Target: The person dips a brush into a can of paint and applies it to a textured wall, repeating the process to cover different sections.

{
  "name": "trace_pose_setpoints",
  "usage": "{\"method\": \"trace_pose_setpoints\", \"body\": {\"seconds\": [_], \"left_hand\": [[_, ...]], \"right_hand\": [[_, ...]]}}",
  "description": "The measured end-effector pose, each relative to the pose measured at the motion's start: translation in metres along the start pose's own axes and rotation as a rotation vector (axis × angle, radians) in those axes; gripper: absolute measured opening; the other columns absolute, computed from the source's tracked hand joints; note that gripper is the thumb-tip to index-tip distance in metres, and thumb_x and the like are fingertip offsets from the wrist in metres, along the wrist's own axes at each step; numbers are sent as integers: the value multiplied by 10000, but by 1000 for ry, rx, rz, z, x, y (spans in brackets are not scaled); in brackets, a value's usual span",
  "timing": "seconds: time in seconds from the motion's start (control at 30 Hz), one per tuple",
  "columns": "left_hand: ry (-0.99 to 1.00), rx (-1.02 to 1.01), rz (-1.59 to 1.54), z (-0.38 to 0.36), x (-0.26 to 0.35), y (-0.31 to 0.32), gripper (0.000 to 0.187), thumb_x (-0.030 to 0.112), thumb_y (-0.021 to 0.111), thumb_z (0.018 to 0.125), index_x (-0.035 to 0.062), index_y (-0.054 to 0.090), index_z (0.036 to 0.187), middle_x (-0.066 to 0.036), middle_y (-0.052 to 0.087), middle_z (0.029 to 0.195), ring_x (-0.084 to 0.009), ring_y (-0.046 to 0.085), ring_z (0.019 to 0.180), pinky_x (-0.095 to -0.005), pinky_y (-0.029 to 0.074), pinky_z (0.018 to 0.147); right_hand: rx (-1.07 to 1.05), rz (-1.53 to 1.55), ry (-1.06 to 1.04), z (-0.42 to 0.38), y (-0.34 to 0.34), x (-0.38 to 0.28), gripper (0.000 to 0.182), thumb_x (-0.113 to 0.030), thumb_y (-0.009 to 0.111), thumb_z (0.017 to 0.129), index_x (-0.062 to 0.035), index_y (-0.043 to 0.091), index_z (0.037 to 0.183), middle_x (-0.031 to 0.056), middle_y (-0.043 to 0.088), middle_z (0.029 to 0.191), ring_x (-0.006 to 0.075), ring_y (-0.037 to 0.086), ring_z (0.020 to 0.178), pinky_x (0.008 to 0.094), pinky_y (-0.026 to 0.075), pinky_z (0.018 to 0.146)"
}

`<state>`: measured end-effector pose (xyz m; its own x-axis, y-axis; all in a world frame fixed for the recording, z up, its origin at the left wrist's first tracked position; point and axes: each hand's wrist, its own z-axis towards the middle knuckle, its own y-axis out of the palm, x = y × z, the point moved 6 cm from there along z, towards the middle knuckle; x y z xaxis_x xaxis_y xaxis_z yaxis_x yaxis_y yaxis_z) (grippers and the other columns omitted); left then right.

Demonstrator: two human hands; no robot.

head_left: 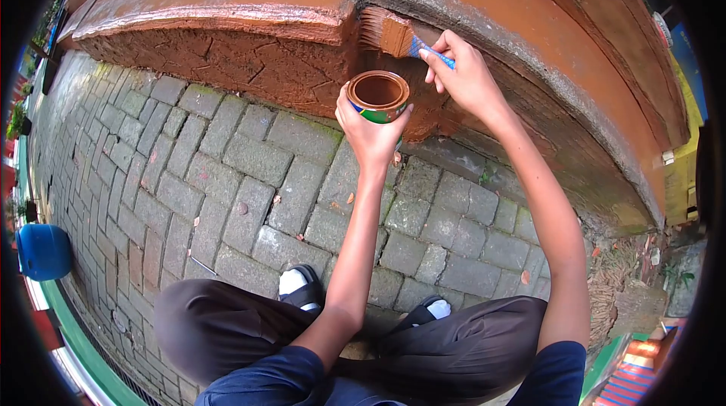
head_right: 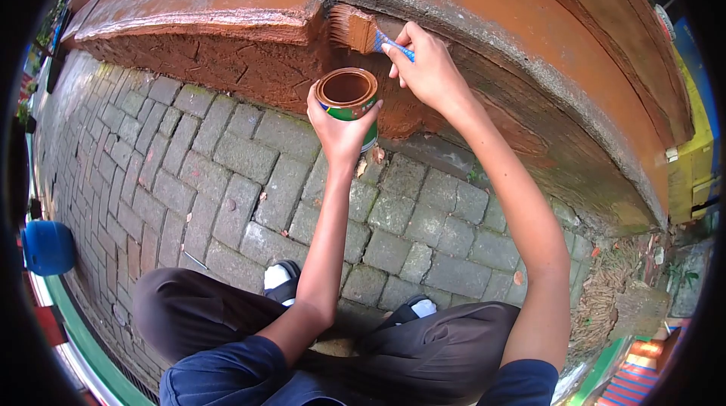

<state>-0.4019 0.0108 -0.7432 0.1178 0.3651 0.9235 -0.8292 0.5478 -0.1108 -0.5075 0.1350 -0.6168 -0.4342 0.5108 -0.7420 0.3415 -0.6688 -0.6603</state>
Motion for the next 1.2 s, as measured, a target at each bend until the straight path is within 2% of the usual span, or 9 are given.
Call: {"method": "trace_pose_setpoints", "body": {"seconds": [0.07, 0.1, 0.2, 0.37, 0.4, 0.47, 0.8, 0.93, 1.2], "left_hand": [[8, 4, 10, -6, 2, -2, 1022, 224, 967, 541, -31, 403, 1354, -175, 525, 1272, -309, 531, 1204, -443, 418, 1047], [20, 10, 19, -9, 4, -3, 1021, 217, 967, 543, -30, 402, 1357, -170, 526, 1269, -302, 531, 1203, -438, 418, 1049], [24, -18, -81, -24, 2, -5, 1016, 195, 968, 550, -24, 400, 1363, -158, 525, 1267, -282, 535, 1199, -424, 420, 1051], [40, -90, -116, -48, 3, 0, 1004, 178, 962, 578, -24, 384, 1373, -155, 520, 1289, -264, 552, 1193, -394, 445, 1042], [40, -103, -127, -53, 4, 2, 1004, 178, 962, 578, -24, 384, 1373, -155, 520, 1289, -264, 552, 1193, -394, 445, 1042], [73, -136, -91, -62, 12, 4, 1002, 168, 959, 583, -25, 377, 1376, -153, 524, 1288, -258, 553, 1195, -393, 446, 1042], [61, -403, -289, -98, 34, 25, 1042, 214, 962, 557, -9, 374, 1388, -151, 496, 1304, -290, 514, 1233, -425, 414, 1066], [23, -450, -308, -109, 50, 26, 1049, 174, 960, 569, -6, 352, 1404, -148, 506, 1319, -260, 537, 1230, -396, 436, 1068], [78, -478, -304, -119, 78, 17, 1028, 136, 947, 579, 1, 353, 1407, -150, 527, 1316, -254, 553, 1216, -394, 447, 1061]], "right_hand": [[85, -178, -108, -5, 0, -8, 242, -201, 578, 997, 35, 535, 967, 184, 668, 747, 283, 679, 673, 416, 534, 651], [90, -277, -132, -4, 4, -2, 296, -241, 522, 1022, 49, 540, 966, 279, 655, 810, 450, 663, 817, 509, 514, 734], [-19, -469, -37, -2, 15, -1, 351, -286, 469, 1036, 49, 559, 982, 323, 645, 883, 509, 616, 900, 546, 490, 756], [-31, -344, 40, -7, -2, 22, 407, -342, 462, 1041, 20, 574, 894, 176, 561, 646, 301, 596, 623, 437, 455, 628], [-21, -350, 53, -14, -11, 26, 407, -342, 462, 1041, 20, 574, 894, 176, 561, 646, 301, 596, 623, 437, 455, 628], [-31, -315, 128, -35, -29, 31, 388, -316, 465, 1034, 39, 580, 929, 276, 648, 832, 475, 627, 839, 538, 468, 743], [430, -456, 205, -162, -108, 133, 333, -320, 492, 1035, 0, 556, 968, 284, 608, 776, 506, 577, 829, 558, 439, 686], [524, -364, 412, -216, -132, 165, 313, -315, 493, 1034, -21, 597, 1003, 274, 634, 838, 493, 600, 860, 560, 442, 703], [1050, -371, 684, -331, -179, 277, 331, -212, 489, 1017, -21, 574, 1273, 277, 680, 934, 487, 634, 929, 565, 463, 748]]}}
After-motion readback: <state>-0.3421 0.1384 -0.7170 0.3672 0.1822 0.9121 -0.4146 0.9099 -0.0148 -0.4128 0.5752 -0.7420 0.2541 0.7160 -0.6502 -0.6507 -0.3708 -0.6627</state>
